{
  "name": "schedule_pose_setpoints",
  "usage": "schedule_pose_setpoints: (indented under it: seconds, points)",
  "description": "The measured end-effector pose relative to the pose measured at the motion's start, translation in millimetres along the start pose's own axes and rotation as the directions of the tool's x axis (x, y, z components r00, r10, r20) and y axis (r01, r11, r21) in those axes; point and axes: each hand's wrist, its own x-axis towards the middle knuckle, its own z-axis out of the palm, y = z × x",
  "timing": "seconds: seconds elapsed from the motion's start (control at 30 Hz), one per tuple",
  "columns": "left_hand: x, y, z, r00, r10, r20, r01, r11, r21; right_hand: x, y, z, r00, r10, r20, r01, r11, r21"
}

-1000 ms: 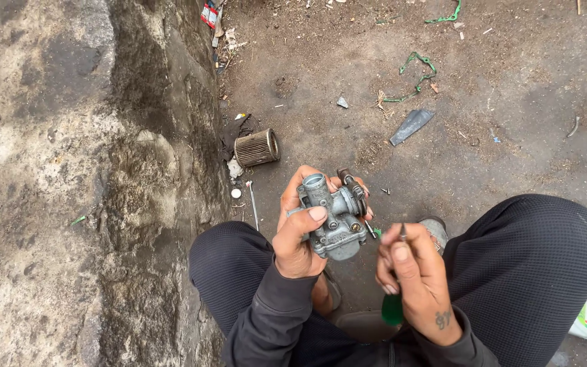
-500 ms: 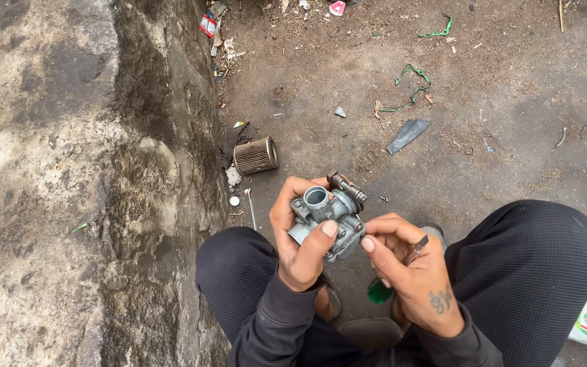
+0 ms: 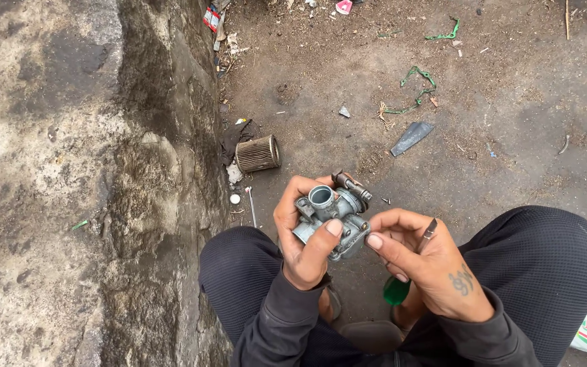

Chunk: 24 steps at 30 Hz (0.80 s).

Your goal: The recorder is dismantling and repairing a motorcycle carburetor using a screwdriver.

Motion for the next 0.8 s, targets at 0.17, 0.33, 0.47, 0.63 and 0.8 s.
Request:
schedule_pose_setpoints:
  seconds: [0.17, 0.33, 0.47, 0.63, 0.8]
  points:
    - [-1.4, -5.5, -2.5, 1.000, 0.002, 0.001, -0.002, 0.998, -0.055, 2.9, -11.9, 10.2, 0.994, -0.003, 0.106, -0.004, 0.998, 0.067]
    - [1.7, -0.9, 0.7, 1.000, -0.019, -0.013, 0.018, 0.993, -0.119, 1.9, -2.0, 5.7, 0.995, -0.093, 0.047, 0.092, 0.996, 0.019]
    - [0.4, -4.1, 0.2, 1.000, -0.015, -0.012, 0.013, 0.995, -0.100, 2.8, -0.1, 1.7, 0.981, -0.145, 0.126, 0.143, 0.989, 0.025]
    - [-1.0, -12.3, -1.9, 1.000, -0.012, 0.004, 0.012, 0.995, -0.104, 3.7, -7.5, 6.8, 0.992, -0.047, 0.118, 0.034, 0.993, 0.110]
    - [0.9, -7.5, 4.5, 0.999, -0.048, -0.023, 0.044, 0.988, -0.148, 1.4, 2.6, 1.1, 0.997, -0.071, 0.041, 0.065, 0.989, 0.132]
